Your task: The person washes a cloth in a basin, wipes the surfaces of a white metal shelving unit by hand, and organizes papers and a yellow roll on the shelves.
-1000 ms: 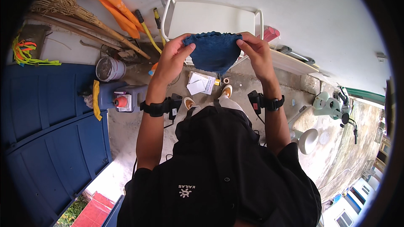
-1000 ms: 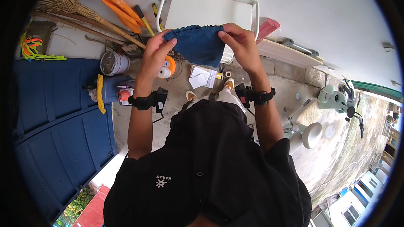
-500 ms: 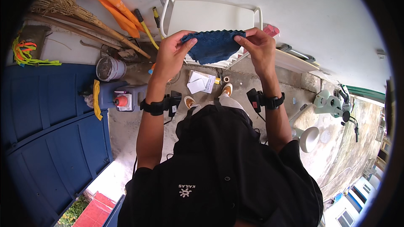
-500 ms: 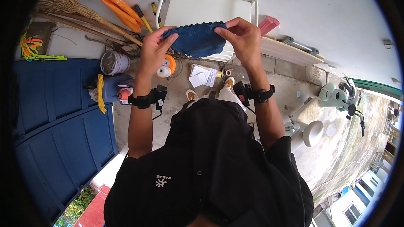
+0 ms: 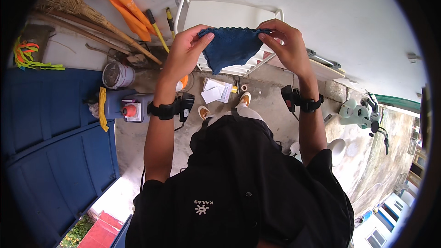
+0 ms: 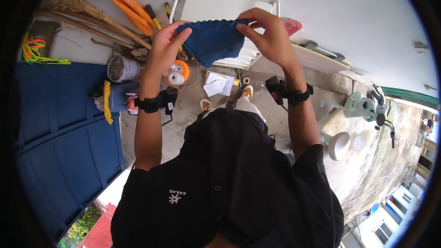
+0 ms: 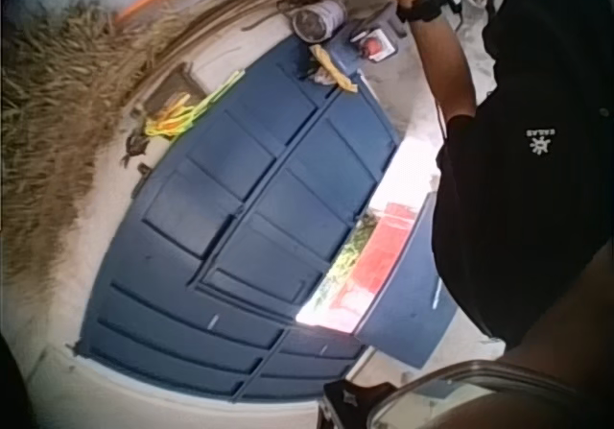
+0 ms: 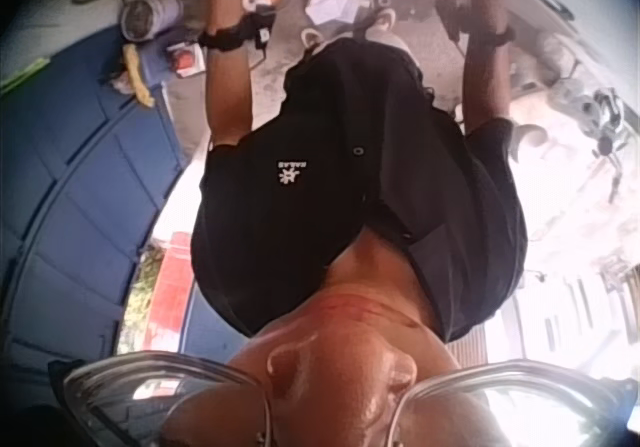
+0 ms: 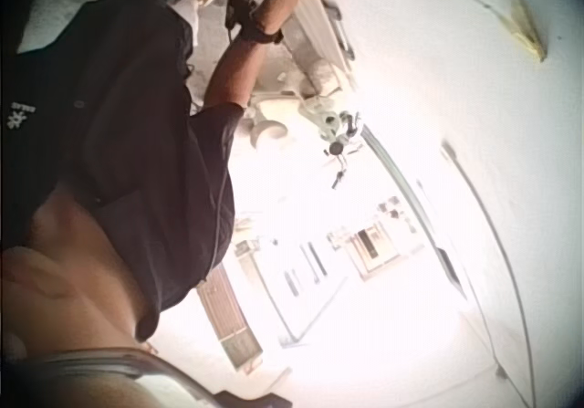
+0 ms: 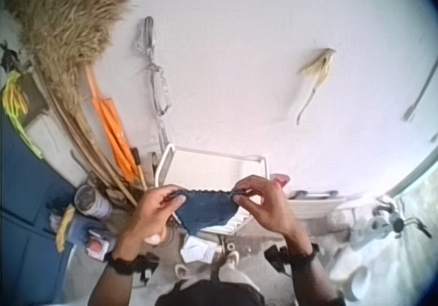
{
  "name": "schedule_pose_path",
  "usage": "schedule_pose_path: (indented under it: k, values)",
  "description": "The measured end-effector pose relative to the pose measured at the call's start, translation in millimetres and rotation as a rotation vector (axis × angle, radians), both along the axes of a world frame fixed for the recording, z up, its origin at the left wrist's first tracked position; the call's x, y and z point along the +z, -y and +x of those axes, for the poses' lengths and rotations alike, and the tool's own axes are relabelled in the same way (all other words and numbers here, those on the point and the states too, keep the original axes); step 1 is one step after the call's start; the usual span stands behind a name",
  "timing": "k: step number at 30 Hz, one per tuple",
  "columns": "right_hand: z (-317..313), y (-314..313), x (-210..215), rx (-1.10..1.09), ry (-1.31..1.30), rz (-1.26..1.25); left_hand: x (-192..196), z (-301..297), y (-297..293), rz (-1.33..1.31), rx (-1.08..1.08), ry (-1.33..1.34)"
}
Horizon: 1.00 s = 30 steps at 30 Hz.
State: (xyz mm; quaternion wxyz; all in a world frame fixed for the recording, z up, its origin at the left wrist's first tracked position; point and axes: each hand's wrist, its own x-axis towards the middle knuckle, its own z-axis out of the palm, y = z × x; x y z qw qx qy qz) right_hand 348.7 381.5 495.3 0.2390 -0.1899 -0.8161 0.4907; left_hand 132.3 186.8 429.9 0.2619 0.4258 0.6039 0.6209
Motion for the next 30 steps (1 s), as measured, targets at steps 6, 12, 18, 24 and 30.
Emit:
schedule_pose_path:
  k: [6, 12, 18, 24, 30]
  values:
    - [-37.4, 20.1, 43.9, 0.226, 0.286, 0.505, 16.8, 8.4, -12.6, 0.04, -0.188, 0.033]
    - [-66.4, 30.8, 44.2, 0.417, 0.257, 0.75, -7.2, 5.1, 7.5, 0.196, -0.18, 0.211]
    - [-66.6, 32.1, 67.9, 0.42, 0.127, 0.642, -108.8, 11.2, 35.5, -0.188, -0.303, 0.104]
    - [-47.5, 5.9, 79.6, 0.189, 0.124, 0.524, -171.9, 10.9, 64.1, -0.192, -0.263, 0.464]
    - [-9.2, -8.6, 31.7, 0.036, -0.131, -0.185, -109.4, 9.6, 87.5, 0.483, -0.195, 1.026]
